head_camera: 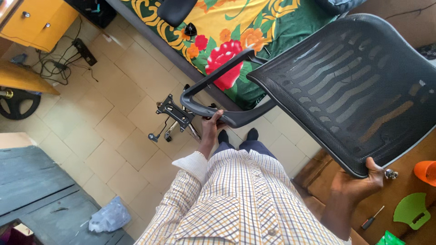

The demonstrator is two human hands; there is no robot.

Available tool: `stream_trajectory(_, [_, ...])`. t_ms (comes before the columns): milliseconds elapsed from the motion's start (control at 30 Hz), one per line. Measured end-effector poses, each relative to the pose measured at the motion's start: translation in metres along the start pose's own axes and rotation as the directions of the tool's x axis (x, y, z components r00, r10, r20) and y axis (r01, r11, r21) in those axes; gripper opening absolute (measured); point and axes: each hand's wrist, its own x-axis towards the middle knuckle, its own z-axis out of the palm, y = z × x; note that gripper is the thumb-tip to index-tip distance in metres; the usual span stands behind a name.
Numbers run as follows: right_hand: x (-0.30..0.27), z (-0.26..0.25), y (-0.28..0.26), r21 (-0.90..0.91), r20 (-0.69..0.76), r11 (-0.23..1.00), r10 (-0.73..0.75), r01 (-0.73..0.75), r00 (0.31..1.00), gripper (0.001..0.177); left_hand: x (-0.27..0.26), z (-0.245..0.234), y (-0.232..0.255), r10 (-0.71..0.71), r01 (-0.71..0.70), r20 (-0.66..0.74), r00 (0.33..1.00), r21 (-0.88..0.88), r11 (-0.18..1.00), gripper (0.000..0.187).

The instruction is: The person assembles an office chair by attaching caster wheels to the base, then connecting the base to the gas-lift mechanism and seat. They handle the chair base, wheels, gas lift, and seat components, using a screwdriver to secure parts.

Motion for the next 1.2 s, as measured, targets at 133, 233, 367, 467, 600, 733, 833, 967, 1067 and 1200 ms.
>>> stream_trajectory(133, [0.002,0.009,0.006,-0.008,0.031,0.999,0.049,-0.048,0.998,0.058,-0.006,0.007,-0.014,-0.01,0.01,-0.003,1.0,-0.185,0.983,0.039])
stream_trajectory(233, [0.0,0.014,0.008,-0.044,0.014,0.998,0.042,-0.041,0.999,0.058,-0.005,0.009,-0.021,-0.017,0.018,0.003,1.0,-0.283,0.959,0.046])
stream_trajectory(367, [0.003,0.012,0.013,-0.092,0.0,0.996,0.017,-0.017,1.0,0.058,0.004,0.007,-0.027,0.005,-0.016,-0.031,1.0,-0.372,0.928,0.054])
stream_trajectory(467, [0.003,0.008,0.013,-0.068,0.034,0.998,0.021,-0.019,0.999,0.058,0.007,0.002,-0.022,0.027,-0.051,-0.071,0.997,-0.369,0.928,0.056])
stream_trajectory(600, [0.002,0.018,0.003,-0.067,0.018,0.997,0.037,-0.036,0.999,0.06,0.008,0.003,-0.004,0.06,-0.096,-0.122,0.991,-0.318,0.943,0.059])
stream_trajectory(733, [0.0,0.039,-0.009,-0.141,0.118,0.985,-0.082,0.098,0.99,0.051,0.004,-0.004,0.009,0.063,-0.091,-0.142,0.988,-0.199,0.976,0.059])
stream_trajectory(833, [0.018,0.053,-0.009,-0.098,0.176,0.985,-0.12,0.139,0.977,0.064,-0.001,-0.01,0.004,0.067,-0.09,-0.175,0.982,-0.126,0.988,0.056])
stream_trajectory(967, [0.045,0.065,0.006,-0.244,0.216,0.965,-0.046,0.099,0.975,0.043,-0.007,-0.03,-0.018,0.042,-0.099,-0.268,0.963,-0.203,0.974,0.053])
stream_trajectory(1067, [0.064,0.079,0.026,-0.29,0.16,0.956,0.083,-0.033,0.984,0.035,-0.009,-0.055,-0.035,0.009,-0.118,-0.338,0.941,-0.305,0.945,0.049])
stream_trajectory(1200, [0.09,0.097,0.078,-0.336,0.097,0.927,0.21,-0.167,0.973,0.031,-0.016,-0.094,-0.048,0.058,-0.23,-0.423,0.904,-0.367,0.901,0.045])
